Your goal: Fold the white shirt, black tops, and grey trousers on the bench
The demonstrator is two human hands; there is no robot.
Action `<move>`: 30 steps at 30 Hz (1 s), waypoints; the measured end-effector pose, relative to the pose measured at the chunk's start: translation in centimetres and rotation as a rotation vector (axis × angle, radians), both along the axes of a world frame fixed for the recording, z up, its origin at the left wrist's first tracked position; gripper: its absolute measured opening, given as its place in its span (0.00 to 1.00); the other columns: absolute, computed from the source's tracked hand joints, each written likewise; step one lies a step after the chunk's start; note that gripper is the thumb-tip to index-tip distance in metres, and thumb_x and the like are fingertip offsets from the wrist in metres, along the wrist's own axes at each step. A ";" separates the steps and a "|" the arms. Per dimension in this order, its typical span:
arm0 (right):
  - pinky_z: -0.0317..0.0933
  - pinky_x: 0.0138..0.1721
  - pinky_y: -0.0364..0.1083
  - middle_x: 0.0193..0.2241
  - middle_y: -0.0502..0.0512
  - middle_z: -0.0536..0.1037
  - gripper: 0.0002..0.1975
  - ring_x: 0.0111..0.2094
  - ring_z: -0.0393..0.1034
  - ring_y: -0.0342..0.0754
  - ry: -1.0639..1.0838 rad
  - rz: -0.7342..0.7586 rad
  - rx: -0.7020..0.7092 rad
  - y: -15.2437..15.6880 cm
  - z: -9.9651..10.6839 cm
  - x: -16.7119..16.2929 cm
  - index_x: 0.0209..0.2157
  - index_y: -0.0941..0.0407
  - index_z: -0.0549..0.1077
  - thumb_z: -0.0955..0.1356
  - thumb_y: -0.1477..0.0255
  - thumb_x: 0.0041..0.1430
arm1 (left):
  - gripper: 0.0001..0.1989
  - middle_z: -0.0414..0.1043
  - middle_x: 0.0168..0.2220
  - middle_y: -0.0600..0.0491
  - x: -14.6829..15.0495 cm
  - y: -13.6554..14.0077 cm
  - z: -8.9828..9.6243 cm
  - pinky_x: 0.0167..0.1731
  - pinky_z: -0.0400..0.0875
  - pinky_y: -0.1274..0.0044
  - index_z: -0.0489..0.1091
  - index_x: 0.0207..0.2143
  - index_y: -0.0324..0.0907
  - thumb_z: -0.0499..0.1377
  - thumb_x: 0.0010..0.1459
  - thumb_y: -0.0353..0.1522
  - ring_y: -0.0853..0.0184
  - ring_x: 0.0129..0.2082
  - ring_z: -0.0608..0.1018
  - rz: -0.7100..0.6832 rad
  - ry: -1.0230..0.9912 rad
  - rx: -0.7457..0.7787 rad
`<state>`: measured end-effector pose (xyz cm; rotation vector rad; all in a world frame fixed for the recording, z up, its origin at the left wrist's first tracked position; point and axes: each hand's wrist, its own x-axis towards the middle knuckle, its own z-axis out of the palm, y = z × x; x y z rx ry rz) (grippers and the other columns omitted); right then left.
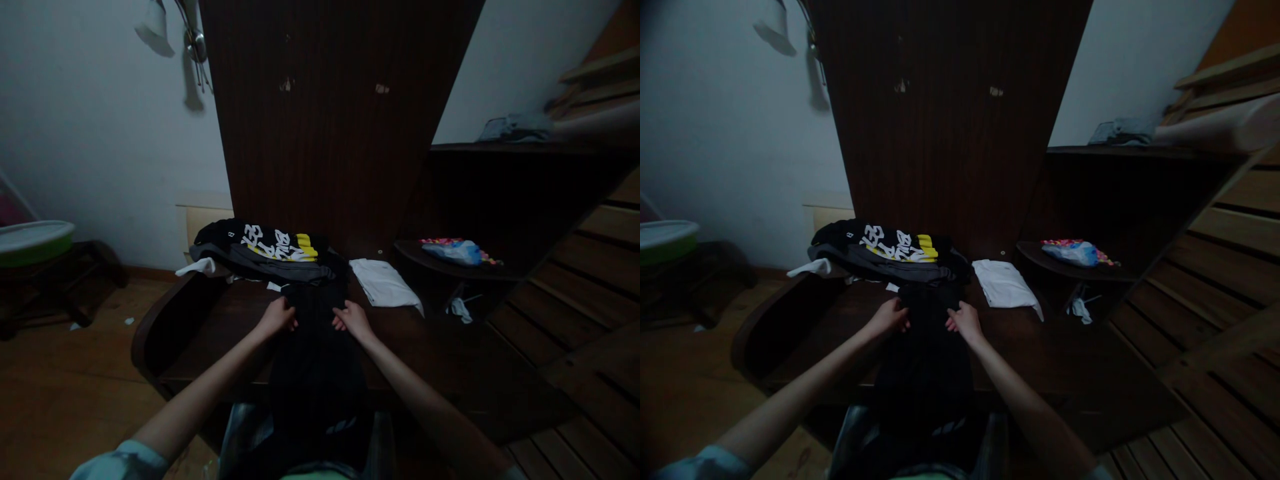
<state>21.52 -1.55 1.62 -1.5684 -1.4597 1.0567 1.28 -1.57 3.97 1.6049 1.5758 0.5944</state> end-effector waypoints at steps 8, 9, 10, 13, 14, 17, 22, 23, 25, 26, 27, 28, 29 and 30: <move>0.64 0.22 0.38 0.18 0.50 0.75 0.07 0.19 0.70 0.41 -0.062 -0.051 0.419 6.6 8.2 0.5 0.24 0.56 0.59 0.63 0.76 0.54 | 0.09 0.74 0.31 0.44 2.7 5.1 7.5 0.35 0.68 0.74 0.59 0.40 0.35 0.49 0.56 0.29 0.62 0.34 0.77 0.020 0.276 0.599; 0.64 0.22 0.39 0.20 0.52 0.75 0.06 0.20 0.70 0.41 -0.091 -0.077 0.443 8.2 9.6 0.6 0.24 0.57 0.60 0.62 0.76 0.54 | 0.10 0.73 0.33 0.42 3.0 6.5 8.5 0.36 0.68 0.73 0.59 0.41 0.33 0.49 0.57 0.29 0.60 0.36 0.76 0.030 0.311 0.636; 0.65 0.24 0.40 0.22 0.54 0.76 0.04 0.21 0.71 0.42 -0.118 -0.096 0.462 9.7 10.7 0.7 0.26 0.58 0.62 0.62 0.76 0.55 | 0.12 0.73 0.35 0.40 3.3 8.0 9.4 0.37 0.67 0.72 0.58 0.43 0.32 0.48 0.57 0.29 0.59 0.38 0.75 0.046 0.336 0.663; 0.65 0.34 0.43 0.35 0.61 0.77 0.09 0.33 0.73 0.45 -0.180 -0.101 0.483 13.2 12.5 0.7 0.38 0.61 0.64 0.63 0.75 0.54 | 0.20 0.70 0.42 0.37 4.0 11.5 9.9 0.42 0.65 0.71 0.51 0.51 0.30 0.49 0.56 0.27 0.59 0.44 0.73 -0.028 0.336 0.690; 0.64 0.38 0.44 0.40 0.64 0.75 0.16 0.38 0.72 0.46 -0.199 -0.083 0.460 13.9 12.4 0.7 0.44 0.62 0.62 0.64 0.74 0.53 | 0.26 0.68 0.46 0.37 4.2 12.3 9.3 0.44 0.64 0.71 0.47 0.54 0.31 0.51 0.54 0.27 0.59 0.47 0.71 -0.105 0.325 0.695; 0.60 0.46 0.46 0.49 0.70 0.67 0.33 0.47 0.66 0.49 -0.283 0.002 0.305 14.4 10.5 0.3 0.55 0.65 0.51 0.67 0.70 0.50 | 0.38 0.61 0.52 0.36 4.3 12.8 6.2 0.49 0.59 0.69 0.39 0.57 0.31 0.56 0.46 0.24 0.59 0.53 0.65 -0.278 0.334 0.703; 0.57 0.47 0.47 0.46 0.62 0.70 0.22 0.48 0.64 0.49 -0.516 0.162 0.347 11.1 5.8 0.1 0.47 0.61 0.64 0.67 0.72 0.49 | 0.24 0.61 0.52 0.42 3.2 8.4 1.4 0.51 0.58 0.71 0.56 0.51 0.35 0.50 0.49 0.22 0.63 0.53 0.63 -0.335 0.369 0.736; 0.57 0.46 0.46 0.44 0.60 0.71 0.19 0.46 0.65 0.48 -0.539 0.154 0.390 10.0 5.1 0.4 0.45 0.60 0.66 0.66 0.74 0.49 | 0.19 0.64 0.49 0.43 2.6 7.1 0.9 0.49 0.60 0.72 0.59 0.48 0.36 0.49 0.51 0.23 0.64 0.50 0.66 -0.305 0.376 0.727; 0.59 0.42 0.44 0.40 0.58 0.73 0.16 0.41 0.68 0.46 -0.561 0.119 0.404 7.7 4.0 1.4 0.43 0.60 0.67 0.65 0.74 0.50 | 0.11 0.69 0.40 0.47 1.4 4.6 0.5 0.43 0.64 0.74 0.64 0.40 0.39 0.47 0.55 0.29 0.64 0.43 0.71 -0.249 0.409 0.666; 0.60 0.38 0.43 0.37 0.57 0.74 0.15 0.37 0.68 0.45 -0.574 0.115 0.371 6.5 3.6 2.0 0.42 0.60 0.67 0.65 0.73 0.50 | 0.11 0.70 0.37 0.49 0.8 3.3 0.4 0.40 0.65 0.74 0.65 0.38 0.40 0.47 0.56 0.32 0.64 0.39 0.72 -0.225 0.425 0.614; 0.60 0.35 0.43 0.35 0.56 0.74 0.16 0.34 0.69 0.45 -0.596 0.120 0.325 5.2 3.3 2.7 0.42 0.60 0.67 0.66 0.71 0.50 | 0.12 0.71 0.34 0.50 0.2 2.1 0.3 0.36 0.66 0.75 0.65 0.36 0.41 0.47 0.57 0.37 0.64 0.36 0.73 -0.210 0.442 0.550; 0.59 0.32 0.43 0.33 0.55 0.74 0.16 0.32 0.68 0.45 -0.620 0.129 0.273 4.0 3.0 3.4 0.41 0.60 0.68 0.66 0.69 0.49 | 0.15 0.71 0.32 0.50 -0.3 1.0 0.3 0.34 0.66 0.75 0.66 0.33 0.42 0.46 0.57 0.41 0.64 0.34 0.74 -0.198 0.463 0.483; 0.58 0.29 0.42 0.30 0.55 0.74 0.16 0.31 0.68 0.45 -0.640 0.146 0.213 2.7 2.7 4.0 0.39 0.59 0.68 0.66 0.66 0.49 | 0.18 0.72 0.31 0.51 -0.7 -0.1 0.2 0.32 0.65 0.75 0.66 0.31 0.42 0.45 0.56 0.44 0.63 0.33 0.74 -0.204 0.481 0.424; 0.57 0.27 0.42 0.28 0.54 0.74 0.16 0.29 0.67 0.45 -0.650 0.169 0.152 1.6 2.5 4.6 0.36 0.59 0.69 0.66 0.63 0.48 | 0.20 0.72 0.31 0.50 -1.0 -1.1 0.2 0.31 0.65 0.75 0.66 0.30 0.42 0.44 0.56 0.47 0.62 0.33 0.74 -0.217 0.502 0.365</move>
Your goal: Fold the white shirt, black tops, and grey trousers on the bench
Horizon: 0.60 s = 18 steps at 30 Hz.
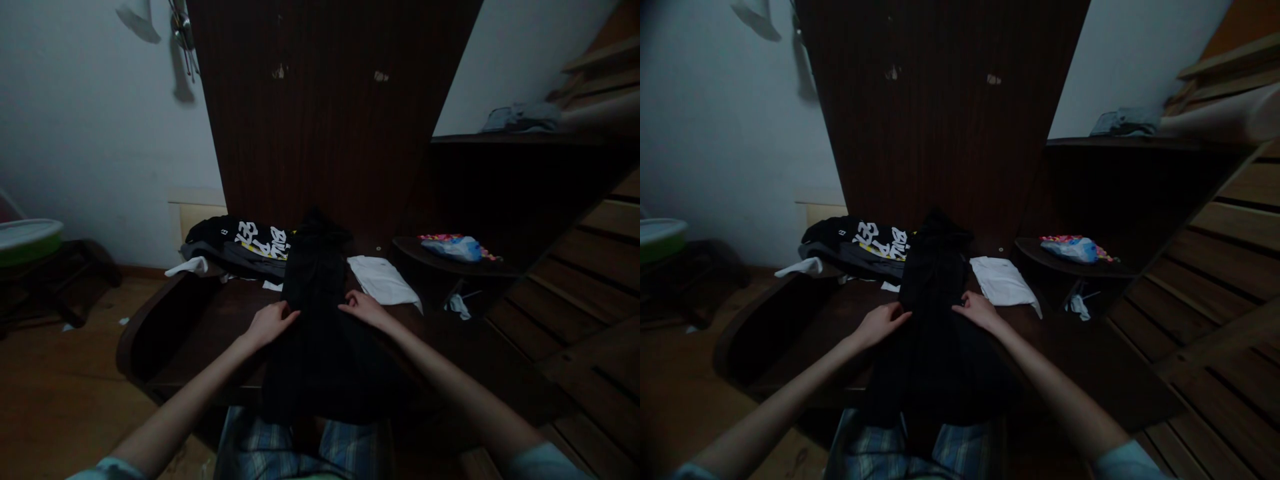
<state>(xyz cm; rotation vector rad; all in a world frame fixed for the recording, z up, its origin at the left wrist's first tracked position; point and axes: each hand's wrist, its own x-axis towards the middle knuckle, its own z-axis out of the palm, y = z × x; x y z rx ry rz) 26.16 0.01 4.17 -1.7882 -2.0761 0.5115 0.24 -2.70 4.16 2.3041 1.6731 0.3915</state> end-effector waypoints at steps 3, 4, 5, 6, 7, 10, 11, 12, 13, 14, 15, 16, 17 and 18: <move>0.53 0.24 0.41 0.24 0.52 0.73 0.15 0.26 0.66 0.44 -0.023 0.046 -0.181 -3.0 -0.4 1.4 0.26 0.57 0.70 0.67 0.59 0.46 | 0.23 0.73 0.31 0.48 -0.2 -2.4 -0.2 0.29 0.64 0.75 0.67 0.28 0.42 0.45 0.52 0.51 0.59 0.33 0.75 0.018 0.080 -0.120; 0.52 0.24 0.41 0.24 0.52 0.73 0.15 0.26 0.66 0.44 -0.029 0.059 -0.214 -3.8 -0.5 1.7 0.24 0.57 0.70 0.67 0.58 0.46 | 0.23 0.73 0.30 0.48 -0.2 -3.0 -0.3 0.29 0.64 0.75 0.67 0.28 0.41 0.47 0.51 0.51 0.59 0.33 0.75 0.026 0.099 -0.138; 0.52 0.24 0.41 0.24 0.53 0.73 0.15 0.27 0.66 0.45 -0.034 0.058 -0.219 -4.4 -0.7 2.0 0.24 0.57 0.69 0.68 0.59 0.45 | 0.22 0.73 0.30 0.48 0.0 -3.5 -0.4 0.29 0.64 0.75 0.66 0.28 0.41 0.49 0.50 0.51 0.59 0.33 0.75 0.038 0.113 -0.144; 0.53 0.25 0.41 0.25 0.53 0.73 0.14 0.27 0.66 0.45 -0.039 0.041 -0.198 -5.0 -0.9 2.3 0.26 0.57 0.70 0.68 0.59 0.44 | 0.20 0.73 0.30 0.48 0.1 -3.8 -0.5 0.28 0.64 0.75 0.66 0.28 0.41 0.50 0.49 0.49 0.59 0.33 0.75 0.049 0.119 -0.139; 0.53 0.26 0.41 0.26 0.53 0.73 0.15 0.28 0.66 0.45 -0.042 0.014 -0.164 -5.4 -1.1 2.5 0.28 0.57 0.70 0.69 0.60 0.43 | 0.19 0.73 0.30 0.48 0.2 -4.0 -0.7 0.28 0.63 0.76 0.66 0.28 0.41 0.52 0.49 0.48 0.60 0.33 0.75 0.056 0.121 -0.134; 0.54 0.28 0.41 0.28 0.53 0.72 0.22 0.30 0.66 0.46 -0.049 -0.052 -0.115 -6.3 -1.7 3.1 0.37 0.57 0.67 0.70 0.61 0.41 | 0.11 0.71 0.28 0.51 0.5 -4.2 -1.0 0.26 0.62 0.78 0.65 0.26 0.41 0.54 0.49 0.40 0.63 0.31 0.74 0.032 0.094 -0.140; 0.54 0.28 0.41 0.28 0.53 0.72 0.23 0.30 0.66 0.46 -0.062 -0.060 -0.132 -6.5 -1.8 3.1 0.39 0.57 0.67 0.70 0.61 0.40 | 0.09 0.71 0.27 0.52 0.6 -4.2 -1.0 0.26 0.61 0.79 0.64 0.26 0.41 0.53 0.50 0.38 0.65 0.30 0.74 0.011 0.073 -0.145; 0.54 0.28 0.41 0.29 0.53 0.72 0.24 0.30 0.66 0.46 -0.083 -0.065 -0.147 -6.7 -1.8 3.1 0.39 0.58 0.66 0.70 0.61 0.40 | 0.07 0.70 0.26 0.53 0.7 -4.2 -0.9 0.26 0.60 0.79 0.64 0.25 0.41 0.53 0.51 0.35 0.66 0.28 0.73 -0.011 0.041 -0.143; 0.54 0.29 0.41 0.30 0.54 0.72 0.24 0.31 0.66 0.47 -0.111 -0.070 -0.150 -6.8 -1.8 3.0 0.38 0.58 0.67 0.71 0.61 0.39 | 0.07 0.69 0.25 0.54 0.9 -4.2 -0.8 0.26 0.60 0.80 0.63 0.24 0.41 0.52 0.52 0.34 0.68 0.27 0.72 -0.028 -0.002 -0.133; 0.55 0.30 0.42 0.31 0.55 0.72 0.22 0.32 0.66 0.48 -0.141 -0.074 -0.143 -6.9 -1.8 2.9 0.35 0.58 0.67 0.71 0.61 0.38 | 0.08 0.68 0.25 0.54 1.2 -4.3 -0.6 0.26 0.60 0.80 0.63 0.24 0.40 0.51 0.53 0.34 0.69 0.27 0.71 -0.051 -0.062 -0.118; 0.55 0.31 0.42 0.32 0.56 0.72 0.20 0.33 0.66 0.49 -0.167 -0.076 -0.135 -7.0 -1.6 2.8 0.33 0.58 0.68 0.71 0.61 0.38 | 0.10 0.68 0.25 0.55 1.4 -4.4 -0.3 0.26 0.61 0.80 0.63 0.24 0.40 0.49 0.55 0.35 0.69 0.26 0.71 -0.083 -0.133 -0.109; 0.55 0.31 0.43 0.32 0.57 0.73 0.18 0.34 0.66 0.49 -0.183 -0.076 -0.135 -7.0 -1.5 2.6 0.30 0.58 0.69 0.70 0.61 0.39 | 0.12 0.68 0.25 0.55 1.7 -4.5 -0.1 0.27 0.62 0.80 0.64 0.25 0.39 0.47 0.56 0.36 0.70 0.27 0.71 -0.138 -0.208 -0.113; 0.56 0.32 0.43 0.32 0.58 0.73 0.16 0.34 0.66 0.50 -0.180 -0.069 -0.148 -7.0 -1.4 2.6 0.27 0.58 0.69 0.70 0.60 0.39 | 0.15 0.69 0.27 0.54 1.9 -4.7 0.1 0.28 0.63 0.80 0.65 0.26 0.39 0.45 0.58 0.37 0.70 0.28 0.71 -0.210 -0.279 -0.125; 0.56 0.33 0.44 0.32 0.58 0.74 0.15 0.34 0.67 0.51 -0.156 -0.055 -0.173 -7.1 -1.2 2.5 0.26 0.58 0.70 0.70 0.61 0.40 | 0.16 0.70 0.29 0.54 2.1 -4.9 0.2 0.31 0.64 0.80 0.66 0.29 0.39 0.44 0.59 0.38 0.70 0.30 0.72 -0.295 -0.337 -0.140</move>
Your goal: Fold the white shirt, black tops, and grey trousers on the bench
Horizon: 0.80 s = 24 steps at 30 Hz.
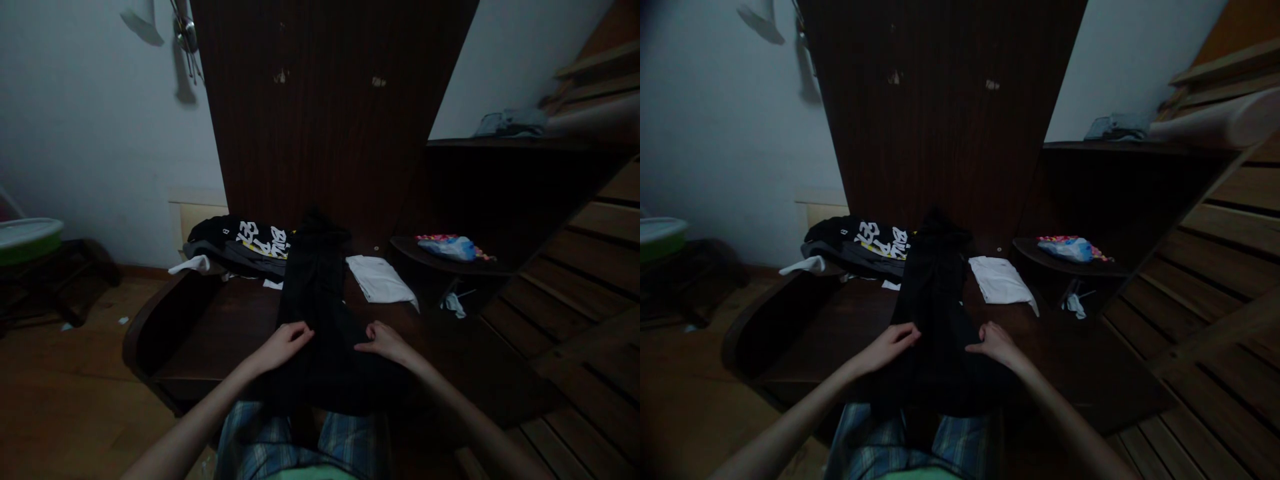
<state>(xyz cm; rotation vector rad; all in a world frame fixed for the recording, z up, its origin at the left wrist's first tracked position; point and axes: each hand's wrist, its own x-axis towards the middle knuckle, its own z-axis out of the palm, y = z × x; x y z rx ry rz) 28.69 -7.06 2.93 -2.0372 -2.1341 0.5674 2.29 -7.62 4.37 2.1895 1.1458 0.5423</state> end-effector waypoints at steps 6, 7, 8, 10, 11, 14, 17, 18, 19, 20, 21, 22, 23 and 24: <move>0.59 0.35 0.46 0.33 0.55 0.75 0.18 0.35 0.68 0.51 0.372 0.085 -0.131 -1.2 -0.2 1.2 0.32 0.59 0.71 0.69 0.63 0.38 | 0.16 0.64 0.52 0.51 -0.2 -0.9 -1.7 0.53 0.54 0.72 0.65 0.46 0.44 0.49 0.58 0.39 0.65 0.54 0.62 -0.263 -0.027 0.078; 0.59 0.36 0.46 0.33 0.55 0.75 0.19 0.35 0.68 0.51 0.412 0.091 -0.127 -1.6 -0.3 1.5 0.32 0.59 0.71 0.70 0.64 0.37 | 0.17 0.62 0.54 0.51 -0.4 -1.0 -2.1 0.54 0.53 0.71 0.65 0.47 0.44 0.50 0.57 0.39 0.65 0.55 0.60 -0.272 -0.004 0.082; 0.60 0.35 0.45 0.33 0.55 0.75 0.18 0.35 0.68 0.50 0.442 0.092 -0.117 -1.9 -0.3 1.8 0.32 0.59 0.70 0.70 0.66 0.37 | 0.17 0.60 0.55 0.51 -0.5 -1.0 -2.3 0.54 0.52 0.70 0.65 0.47 0.45 0.50 0.57 0.39 0.64 0.56 0.58 -0.278 0.015 0.082; 0.59 0.32 0.43 0.29 0.52 0.74 0.13 0.31 0.67 0.46 0.468 0.083 -0.085 -2.5 0.1 2.2 0.30 0.59 0.69 0.69 0.70 0.39 | 0.17 0.59 0.55 0.51 -0.8 -1.0 -2.5 0.55 0.51 0.69 0.65 0.47 0.44 0.50 0.57 0.39 0.64 0.57 0.57 -0.285 0.033 0.071; 0.58 0.29 0.42 0.26 0.50 0.72 0.10 0.29 0.65 0.44 0.468 0.077 -0.058 -2.8 0.5 2.2 0.29 0.59 0.68 0.68 0.72 0.40 | 0.16 0.59 0.55 0.51 -0.8 -1.0 -2.5 0.55 0.50 0.68 0.65 0.46 0.44 0.51 0.57 0.39 0.64 0.57 0.57 -0.288 0.034 0.062; 0.54 0.24 0.39 0.20 0.45 0.67 0.06 0.24 0.61 0.40 0.441 0.100 0.050 -3.8 2.8 1.4 0.28 0.57 0.67 0.65 0.75 0.43 | 0.15 0.60 0.55 0.50 -0.7 -1.1 -2.3 0.54 0.52 0.68 0.67 0.42 0.43 0.57 0.52 0.38 0.62 0.56 0.58 -0.269 0.018 0.042; 0.55 0.23 0.38 0.24 0.46 0.69 0.16 0.23 0.61 0.39 0.491 0.272 -0.026 -5.3 5.1 -0.8 0.40 0.56 0.67 0.67 0.71 0.46 | 0.14 0.60 0.54 0.47 -0.4 -1.5 -2.2 0.52 0.55 0.68 0.67 0.35 0.41 0.62 0.44 0.33 0.59 0.55 0.60 -0.216 0.004 0.044; 0.57 0.24 0.38 0.27 0.48 0.71 0.19 0.24 0.63 0.39 0.530 0.375 -0.127 -5.7 5.5 -1.6 0.43 0.55 0.66 0.67 0.69 0.47 | 0.12 0.61 0.53 0.47 -0.3 -1.8 -2.1 0.51 0.56 0.69 0.67 0.34 0.40 0.62 0.43 0.30 0.59 0.54 0.61 -0.210 0.000 0.041; 0.59 0.26 0.39 0.30 0.50 0.73 0.22 0.26 0.65 0.40 0.572 0.475 -0.227 -6.0 5.7 -2.3 0.46 0.55 0.65 0.67 0.67 0.47 | 0.11 0.62 0.52 0.47 -0.3 -2.0 -2.0 0.50 0.58 0.71 0.67 0.32 0.40 0.61 0.43 0.29 0.60 0.53 0.63 -0.213 -0.006 0.034; 0.61 0.29 0.40 0.33 0.51 0.73 0.22 0.29 0.67 0.41 0.614 0.555 -0.306 -6.0 5.6 -2.8 0.47 0.54 0.65 0.67 0.66 0.48 | 0.09 0.63 0.51 0.47 -0.3 -2.2 -1.7 0.49 0.59 0.72 0.67 0.32 0.40 0.61 0.44 0.28 0.61 0.52 0.64 -0.223 -0.015 0.022; 0.62 0.32 0.41 0.35 0.53 0.74 0.22 0.31 0.68 0.43 0.649 0.600 -0.344 -5.8 5.2 -3.2 0.47 0.55 0.65 0.66 0.66 0.49 | 0.08 0.64 0.51 0.48 -0.3 -2.4 -1.5 0.48 0.60 0.74 0.67 0.31 0.40 0.60 0.45 0.28 0.63 0.50 0.66 -0.237 -0.025 0.008; 0.63 0.34 0.43 0.35 0.53 0.74 0.20 0.33 0.69 0.44 0.673 0.600 -0.328 -5.3 4.6 -3.4 0.46 0.55 0.66 0.66 0.65 0.50 | 0.06 0.65 0.50 0.49 -0.4 -2.5 -1.2 0.47 0.61 0.75 0.67 0.31 0.40 0.58 0.47 0.29 0.64 0.49 0.68 -0.250 -0.036 -0.007; 0.63 0.36 0.44 0.34 0.54 0.75 0.19 0.34 0.69 0.45 0.685 0.561 -0.267 -4.6 3.9 -3.5 0.45 0.56 0.67 0.65 0.64 0.51 | 0.04 0.66 0.49 0.50 -0.5 -2.6 -0.9 0.46 0.62 0.76 0.67 0.30 0.41 0.57 0.50 0.31 0.66 0.48 0.69 -0.264 -0.043 -0.018; 0.63 0.36 0.45 0.33 0.54 0.75 0.17 0.34 0.69 0.45 0.681 0.496 -0.174 -3.8 3.1 -3.5 0.43 0.57 0.68 0.64 0.64 0.53 | 0.04 0.67 0.48 0.51 -0.7 -2.5 -0.8 0.46 0.62 0.76 0.68 0.30 0.41 0.55 0.52 0.32 0.67 0.47 0.69 -0.273 -0.047 -0.019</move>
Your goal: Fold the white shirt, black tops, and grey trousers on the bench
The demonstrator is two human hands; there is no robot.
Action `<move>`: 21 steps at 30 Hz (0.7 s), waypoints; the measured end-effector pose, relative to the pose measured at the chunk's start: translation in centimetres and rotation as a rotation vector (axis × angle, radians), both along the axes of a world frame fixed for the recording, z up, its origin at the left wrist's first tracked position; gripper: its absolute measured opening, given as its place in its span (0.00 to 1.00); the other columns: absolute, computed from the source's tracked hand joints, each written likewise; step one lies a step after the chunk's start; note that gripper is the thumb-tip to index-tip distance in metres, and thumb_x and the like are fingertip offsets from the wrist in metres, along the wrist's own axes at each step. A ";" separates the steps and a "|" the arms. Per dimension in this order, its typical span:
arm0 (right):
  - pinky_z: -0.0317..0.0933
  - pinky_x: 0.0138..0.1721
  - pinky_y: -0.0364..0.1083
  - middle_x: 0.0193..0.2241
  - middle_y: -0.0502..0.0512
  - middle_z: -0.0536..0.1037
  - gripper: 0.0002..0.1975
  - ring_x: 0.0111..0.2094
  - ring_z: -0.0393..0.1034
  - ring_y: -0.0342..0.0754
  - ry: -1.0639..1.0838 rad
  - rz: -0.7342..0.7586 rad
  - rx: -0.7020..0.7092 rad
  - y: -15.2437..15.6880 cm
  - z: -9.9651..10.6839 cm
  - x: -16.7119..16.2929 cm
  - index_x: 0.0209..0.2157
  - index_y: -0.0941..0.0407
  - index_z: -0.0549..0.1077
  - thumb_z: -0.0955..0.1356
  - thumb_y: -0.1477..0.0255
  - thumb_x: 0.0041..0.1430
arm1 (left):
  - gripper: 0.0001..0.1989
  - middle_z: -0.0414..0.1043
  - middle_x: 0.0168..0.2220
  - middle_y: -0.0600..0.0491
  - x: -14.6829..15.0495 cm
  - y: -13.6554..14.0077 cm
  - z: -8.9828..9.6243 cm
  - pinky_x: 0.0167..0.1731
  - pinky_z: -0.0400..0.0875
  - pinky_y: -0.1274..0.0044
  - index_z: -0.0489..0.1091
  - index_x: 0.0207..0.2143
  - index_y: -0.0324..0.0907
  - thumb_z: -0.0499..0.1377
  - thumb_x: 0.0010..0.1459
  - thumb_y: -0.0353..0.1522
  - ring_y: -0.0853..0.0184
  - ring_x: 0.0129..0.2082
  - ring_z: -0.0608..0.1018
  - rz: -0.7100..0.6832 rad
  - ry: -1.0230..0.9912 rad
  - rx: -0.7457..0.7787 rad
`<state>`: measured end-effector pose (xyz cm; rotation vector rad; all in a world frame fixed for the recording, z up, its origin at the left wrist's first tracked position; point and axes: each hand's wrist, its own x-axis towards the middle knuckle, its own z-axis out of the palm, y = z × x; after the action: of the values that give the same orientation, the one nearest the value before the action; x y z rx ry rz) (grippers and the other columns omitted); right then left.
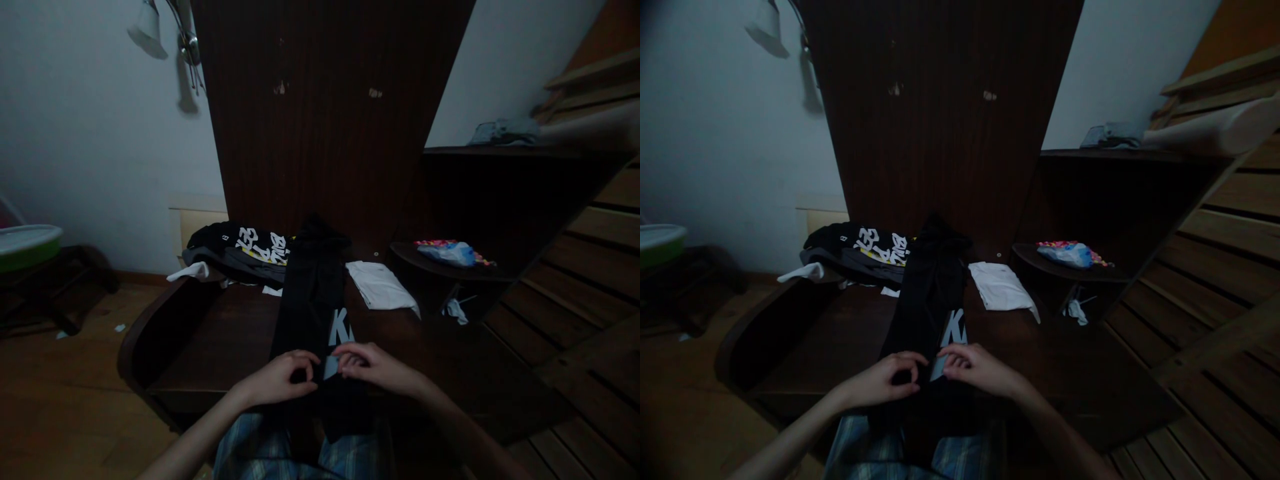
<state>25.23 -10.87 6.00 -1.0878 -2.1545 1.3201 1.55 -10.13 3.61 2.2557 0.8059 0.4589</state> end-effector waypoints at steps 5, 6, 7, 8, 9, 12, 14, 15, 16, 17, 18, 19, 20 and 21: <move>0.59 0.47 0.51 0.43 0.59 0.72 0.16 0.45 0.65 0.50 -0.071 -0.316 0.411 3.5 -4.4 0.4 0.43 0.56 0.68 0.62 0.65 0.54 | 0.09 0.68 0.47 0.50 -1.5 1.7 -1.4 0.50 0.59 0.71 0.68 0.34 0.42 0.51 0.56 0.36 0.65 0.48 0.68 0.228 0.017 0.182; 0.56 0.50 0.52 0.47 0.60 0.69 0.18 0.49 0.63 0.51 -0.108 -0.340 0.465 3.8 -5.2 0.3 0.46 0.56 0.67 0.62 0.66 0.54 | 0.10 0.67 0.48 0.49 -1.9 2.1 -2.0 0.50 0.59 0.69 0.67 0.38 0.42 0.52 0.56 0.35 0.63 0.49 0.67 0.301 0.038 0.231; 0.54 0.52 0.53 0.49 0.60 0.67 0.20 0.51 0.60 0.51 -0.158 -0.353 0.501 3.9 -5.9 0.3 0.48 0.56 0.65 0.62 0.65 0.54 | 0.12 0.65 0.50 0.47 -2.3 2.5 -2.5 0.50 0.59 0.68 0.66 0.41 0.42 0.52 0.55 0.35 0.62 0.51 0.66 0.352 0.065 0.271; 0.52 0.54 0.53 0.52 0.61 0.65 0.22 0.53 0.58 0.52 -0.214 -0.358 0.525 3.9 -6.5 0.2 0.50 0.57 0.63 0.62 0.65 0.54 | 0.13 0.64 0.51 0.47 -2.7 2.9 -3.0 0.51 0.58 0.66 0.64 0.43 0.42 0.53 0.55 0.35 0.62 0.52 0.65 0.382 0.092 0.304; 0.51 0.55 0.54 0.53 0.62 0.63 0.24 0.55 0.56 0.52 -0.270 -0.351 0.542 3.8 -7.0 0.1 0.51 0.58 0.62 0.62 0.64 0.54 | 0.15 0.63 0.52 0.47 -3.0 3.2 -3.4 0.51 0.58 0.66 0.63 0.45 0.42 0.52 0.55 0.35 0.61 0.52 0.64 0.400 0.112 0.331; 0.47 0.56 0.55 0.56 0.61 0.60 0.24 0.57 0.51 0.52 -0.392 -0.317 0.600 3.3 -7.9 0.0 0.53 0.58 0.61 0.59 0.63 0.57 | 0.12 0.65 0.49 0.48 -3.7 3.8 -3.9 0.49 0.61 0.67 0.64 0.42 0.42 0.52 0.55 0.34 0.63 0.49 0.67 0.417 0.129 0.374; 0.46 0.57 0.55 0.56 0.60 0.58 0.23 0.58 0.50 0.51 -0.429 -0.309 0.622 3.1 -8.1 0.0 0.54 0.57 0.60 0.58 0.64 0.58 | 0.08 0.66 0.46 0.48 -3.9 4.0 -4.0 0.47 0.64 0.70 0.65 0.38 0.41 0.52 0.55 0.32 0.64 0.47 0.69 0.429 0.124 0.385; 0.46 0.57 0.55 0.56 0.60 0.58 0.24 0.58 0.50 0.51 -0.439 -0.309 0.626 3.1 -8.1 0.0 0.54 0.57 0.60 0.57 0.64 0.58 | 0.06 0.66 0.45 0.48 -3.9 4.2 -4.0 0.46 0.65 0.71 0.65 0.36 0.41 0.52 0.55 0.31 0.65 0.46 0.69 0.438 0.126 0.393; 0.46 0.57 0.55 0.56 0.60 0.58 0.24 0.58 0.50 0.51 -0.445 -0.311 0.627 3.1 -8.1 0.0 0.54 0.57 0.60 0.57 0.64 0.58 | 0.05 0.66 0.44 0.48 -3.9 4.3 -3.9 0.45 0.65 0.71 0.64 0.35 0.41 0.51 0.55 0.30 0.65 0.45 0.69 0.450 0.133 0.404; 0.46 0.57 0.55 0.56 0.60 0.58 0.23 0.58 0.50 0.51 -0.447 -0.312 0.629 3.1 -8.1 0.0 0.54 0.57 0.60 0.57 0.64 0.58 | 0.05 0.66 0.43 0.48 -3.8 4.4 -3.9 0.43 0.66 0.71 0.64 0.34 0.41 0.50 0.55 0.29 0.64 0.44 0.69 0.463 0.144 0.418; 0.46 0.57 0.56 0.56 0.60 0.58 0.23 0.57 0.50 0.51 -0.445 -0.311 0.632 3.1 -8.1 0.0 0.54 0.57 0.60 0.57 0.64 0.58 | 0.06 0.66 0.42 0.48 -3.7 4.5 -3.9 0.42 0.66 0.71 0.64 0.34 0.40 0.49 0.56 0.29 0.64 0.43 0.69 0.472 0.159 0.434; 0.46 0.57 0.56 0.56 0.60 0.58 0.23 0.57 0.50 0.51 -0.440 -0.311 0.635 3.1 -8.0 0.0 0.54 0.57 0.60 0.58 0.64 0.58 | 0.07 0.66 0.41 0.48 -3.6 4.5 -3.8 0.42 0.67 0.71 0.65 0.34 0.40 0.48 0.56 0.28 0.64 0.42 0.69 0.478 0.176 0.448; 0.46 0.57 0.56 0.56 0.60 0.58 0.23 0.57 0.50 0.51 -0.436 -0.309 0.637 3.1 -8.0 0.0 0.54 0.57 0.60 0.58 0.64 0.58 | 0.08 0.66 0.40 0.47 -3.5 4.5 -3.8 0.41 0.67 0.71 0.65 0.34 0.39 0.47 0.57 0.27 0.64 0.41 0.68 0.479 0.193 0.460; 0.46 0.57 0.56 0.56 0.60 0.58 0.23 0.58 0.50 0.51 -0.434 -0.307 0.638 3.1 -7.9 0.0 0.54 0.57 0.60 0.58 0.64 0.58 | 0.09 0.65 0.40 0.47 -3.4 4.5 -3.7 0.41 0.66 0.70 0.65 0.34 0.39 0.46 0.57 0.27 0.64 0.41 0.68 0.476 0.207 0.470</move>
<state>25.25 -7.76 -1.93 -1.4169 -2.3179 0.2287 -1.86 -5.66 -0.04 2.5587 1.4853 0.6991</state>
